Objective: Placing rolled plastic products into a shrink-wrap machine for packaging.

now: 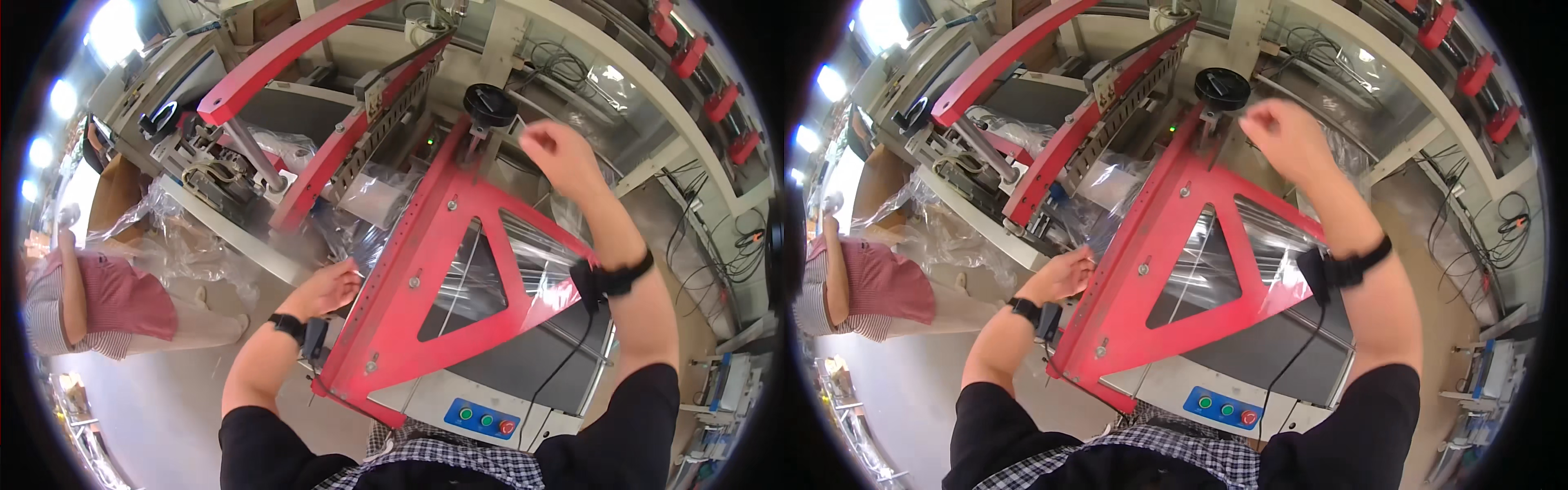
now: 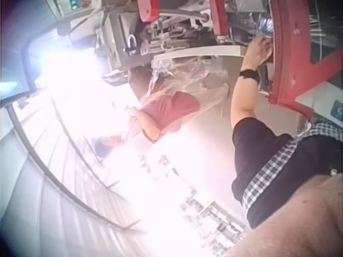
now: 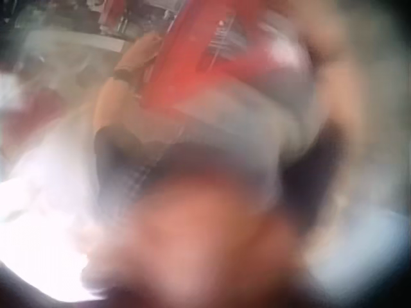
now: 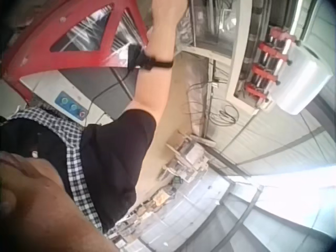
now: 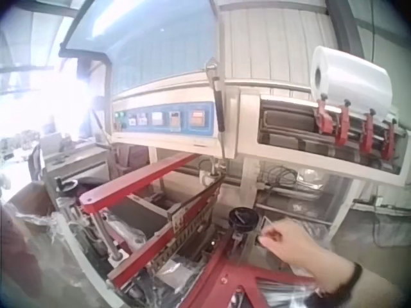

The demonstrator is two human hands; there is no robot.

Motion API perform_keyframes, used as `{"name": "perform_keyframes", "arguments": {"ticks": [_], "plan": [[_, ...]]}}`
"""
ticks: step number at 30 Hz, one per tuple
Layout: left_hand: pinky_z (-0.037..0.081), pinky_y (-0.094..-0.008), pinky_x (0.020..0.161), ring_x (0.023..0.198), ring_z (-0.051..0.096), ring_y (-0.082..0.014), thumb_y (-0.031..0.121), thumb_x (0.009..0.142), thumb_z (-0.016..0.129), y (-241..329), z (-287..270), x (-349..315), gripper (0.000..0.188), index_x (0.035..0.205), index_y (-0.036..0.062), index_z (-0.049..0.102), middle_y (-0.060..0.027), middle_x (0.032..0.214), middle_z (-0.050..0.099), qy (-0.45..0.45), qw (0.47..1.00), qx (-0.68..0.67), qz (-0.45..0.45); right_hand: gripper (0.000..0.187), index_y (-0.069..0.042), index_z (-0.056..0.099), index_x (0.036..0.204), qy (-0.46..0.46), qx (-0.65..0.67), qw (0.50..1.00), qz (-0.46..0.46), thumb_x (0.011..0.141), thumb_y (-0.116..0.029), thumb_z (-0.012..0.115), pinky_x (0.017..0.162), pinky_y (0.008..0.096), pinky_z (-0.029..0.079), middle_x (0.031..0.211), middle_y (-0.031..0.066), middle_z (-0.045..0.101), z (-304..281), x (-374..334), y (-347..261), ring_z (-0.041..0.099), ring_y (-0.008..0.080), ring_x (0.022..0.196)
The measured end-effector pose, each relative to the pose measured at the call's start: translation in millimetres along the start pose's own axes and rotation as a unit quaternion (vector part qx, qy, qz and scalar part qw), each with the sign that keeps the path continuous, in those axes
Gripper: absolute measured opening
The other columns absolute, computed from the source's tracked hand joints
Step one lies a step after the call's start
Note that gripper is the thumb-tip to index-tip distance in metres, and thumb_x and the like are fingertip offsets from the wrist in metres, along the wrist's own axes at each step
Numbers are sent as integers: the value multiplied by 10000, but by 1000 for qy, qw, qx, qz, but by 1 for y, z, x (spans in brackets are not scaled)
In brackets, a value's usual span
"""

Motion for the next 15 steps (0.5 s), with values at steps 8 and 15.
{"name": "perform_keyframes", "arguments": {"ticks": [8,15], "plan": [[497,-262,714,830,601,-145,370,933,439,-6,9,18,341,999,60,564,-68,987,637,-40,998,47,0,360,12,652,913,-99,-244,957,119,820,-319,546,781,427,473,940,212,634,80,120,28,605,350,890],[493,-279,736,807,604,-159,294,937,439,1,-15,-142,299,953,31,582,-81,940,630,101,974,196,59,321,11,648,844,-151,-323,933,49,818,-294,551,706,411,470,824,221,627,62,134,55,602,363,793]]}}
Point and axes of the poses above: each hand's wrist, its own x-axis towards the middle knuckle, its own z-axis out of the palm, y = z × x, the point moved 6 cm from there along x, towards the middle knuckle
